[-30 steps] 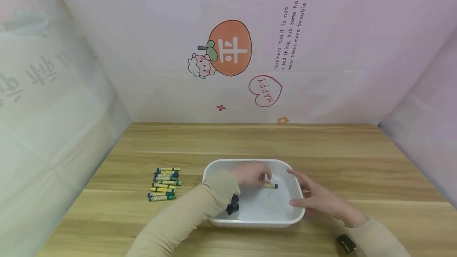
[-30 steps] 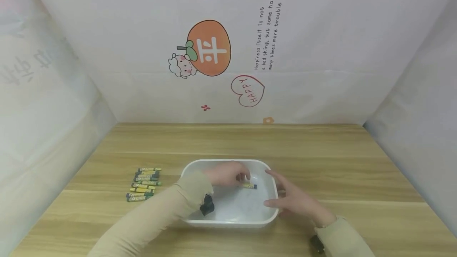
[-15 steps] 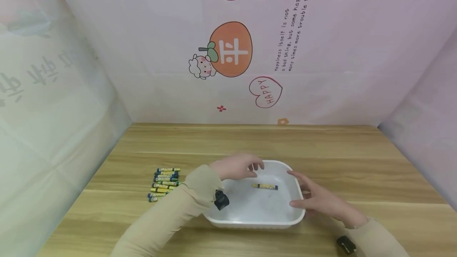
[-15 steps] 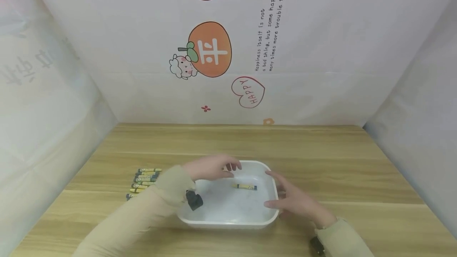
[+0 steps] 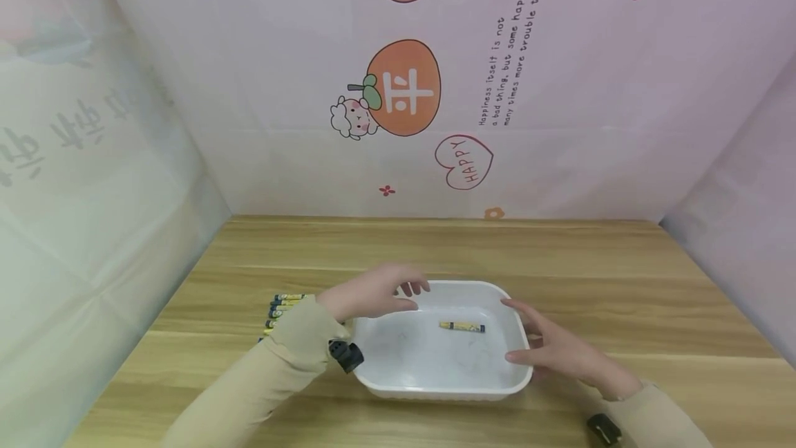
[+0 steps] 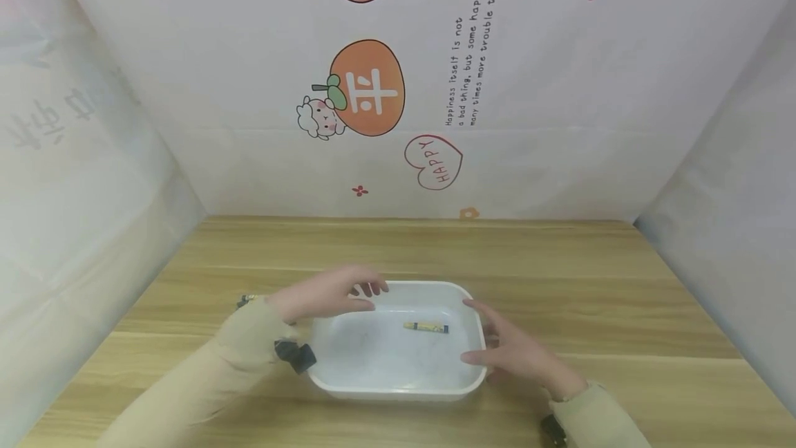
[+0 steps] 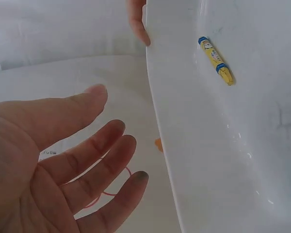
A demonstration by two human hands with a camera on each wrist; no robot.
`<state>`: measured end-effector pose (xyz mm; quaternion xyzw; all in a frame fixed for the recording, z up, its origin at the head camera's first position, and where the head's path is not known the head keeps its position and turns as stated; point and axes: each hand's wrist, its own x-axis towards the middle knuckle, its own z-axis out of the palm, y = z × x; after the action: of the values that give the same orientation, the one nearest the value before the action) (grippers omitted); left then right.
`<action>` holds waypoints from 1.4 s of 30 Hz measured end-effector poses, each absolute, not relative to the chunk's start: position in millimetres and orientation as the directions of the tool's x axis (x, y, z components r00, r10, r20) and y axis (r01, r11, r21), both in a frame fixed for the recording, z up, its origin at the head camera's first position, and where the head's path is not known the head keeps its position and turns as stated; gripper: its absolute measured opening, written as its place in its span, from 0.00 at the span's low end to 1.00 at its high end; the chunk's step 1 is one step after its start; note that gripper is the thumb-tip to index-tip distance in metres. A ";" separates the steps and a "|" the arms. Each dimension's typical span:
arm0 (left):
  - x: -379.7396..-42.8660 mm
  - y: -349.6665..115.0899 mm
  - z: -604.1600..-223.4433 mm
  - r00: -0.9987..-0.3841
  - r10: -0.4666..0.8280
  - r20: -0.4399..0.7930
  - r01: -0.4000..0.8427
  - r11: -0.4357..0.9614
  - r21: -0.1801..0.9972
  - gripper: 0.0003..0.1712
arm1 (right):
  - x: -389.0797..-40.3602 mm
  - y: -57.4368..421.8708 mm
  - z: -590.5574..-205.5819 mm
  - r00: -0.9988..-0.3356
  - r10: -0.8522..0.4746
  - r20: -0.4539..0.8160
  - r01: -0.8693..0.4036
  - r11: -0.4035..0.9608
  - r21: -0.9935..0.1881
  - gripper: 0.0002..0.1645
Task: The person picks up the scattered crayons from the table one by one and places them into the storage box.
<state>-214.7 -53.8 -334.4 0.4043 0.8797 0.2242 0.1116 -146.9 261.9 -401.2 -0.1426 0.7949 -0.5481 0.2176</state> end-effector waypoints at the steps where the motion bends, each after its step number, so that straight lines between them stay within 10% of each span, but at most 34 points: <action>1: -212.5 -58.5 -334.2 -0.648 0.762 -0.010 0.660 0.568 0.492 0.17 | -147.3 262.0 -401.5 -0.864 -0.467 -0.186 0.006 0.361 -0.933 0.54; 42: -173.1 -233.6 -389.7 -0.790 0.613 0.019 0.541 0.681 0.493 0.17 | -146.6 261.7 -400.7 -0.869 -0.451 -0.205 0.030 0.364 -0.931 0.55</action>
<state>-173.1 -233.6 -389.7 0.3158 0.9138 0.2444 0.0741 -146.6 261.7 -400.7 -0.1323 0.7962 -0.5480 0.2196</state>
